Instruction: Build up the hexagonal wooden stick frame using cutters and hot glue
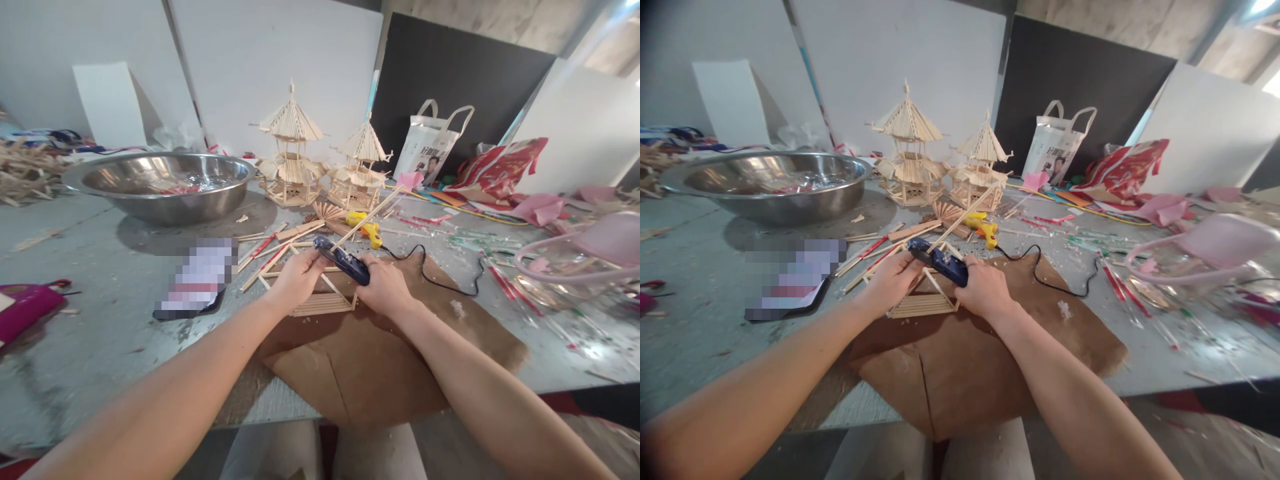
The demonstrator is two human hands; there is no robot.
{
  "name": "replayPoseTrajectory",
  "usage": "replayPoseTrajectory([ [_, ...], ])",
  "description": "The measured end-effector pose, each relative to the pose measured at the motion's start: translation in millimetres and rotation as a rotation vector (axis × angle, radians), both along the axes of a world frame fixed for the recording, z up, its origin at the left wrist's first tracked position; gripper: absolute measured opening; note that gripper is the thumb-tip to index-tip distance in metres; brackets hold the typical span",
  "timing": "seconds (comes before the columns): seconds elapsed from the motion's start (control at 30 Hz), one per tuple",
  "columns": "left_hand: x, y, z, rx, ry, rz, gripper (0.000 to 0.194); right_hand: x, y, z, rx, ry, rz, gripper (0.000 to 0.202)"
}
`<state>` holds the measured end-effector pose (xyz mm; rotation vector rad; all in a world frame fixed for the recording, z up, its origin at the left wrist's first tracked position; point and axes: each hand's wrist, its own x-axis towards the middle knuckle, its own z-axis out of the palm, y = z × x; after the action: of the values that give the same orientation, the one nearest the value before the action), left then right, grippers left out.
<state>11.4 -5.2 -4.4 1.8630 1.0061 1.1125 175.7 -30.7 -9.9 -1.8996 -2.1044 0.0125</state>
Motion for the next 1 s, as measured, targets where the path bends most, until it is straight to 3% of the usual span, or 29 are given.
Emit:
replayPoseTrajectory([
  [0.17, -1.7, 2.1, -0.5, -0.052, 0.001, -0.054, 0.026, 3.3, 2.7, -3.1, 0.046, 0.077, 0.054, 0.043],
  [0.37, -3.6, 2.4, -0.3, -0.291, -0.185, -0.203, 0.028, 7.0, 3.5, -3.3, 0.050, 0.145, 0.135, 0.049],
  [0.6, -4.6, 2.3, 0.8, -0.509, -0.322, -0.279, 0.026, 7.4, 3.4, -2.0, 0.044, 0.164, 0.161, 0.049],
  [1.0, -12.0, 6.6, 2.3, -0.591, -0.313, -0.369, 0.030, 6.2, 0.2, -1.6, 0.041, 0.083, 0.153, 0.040],
])
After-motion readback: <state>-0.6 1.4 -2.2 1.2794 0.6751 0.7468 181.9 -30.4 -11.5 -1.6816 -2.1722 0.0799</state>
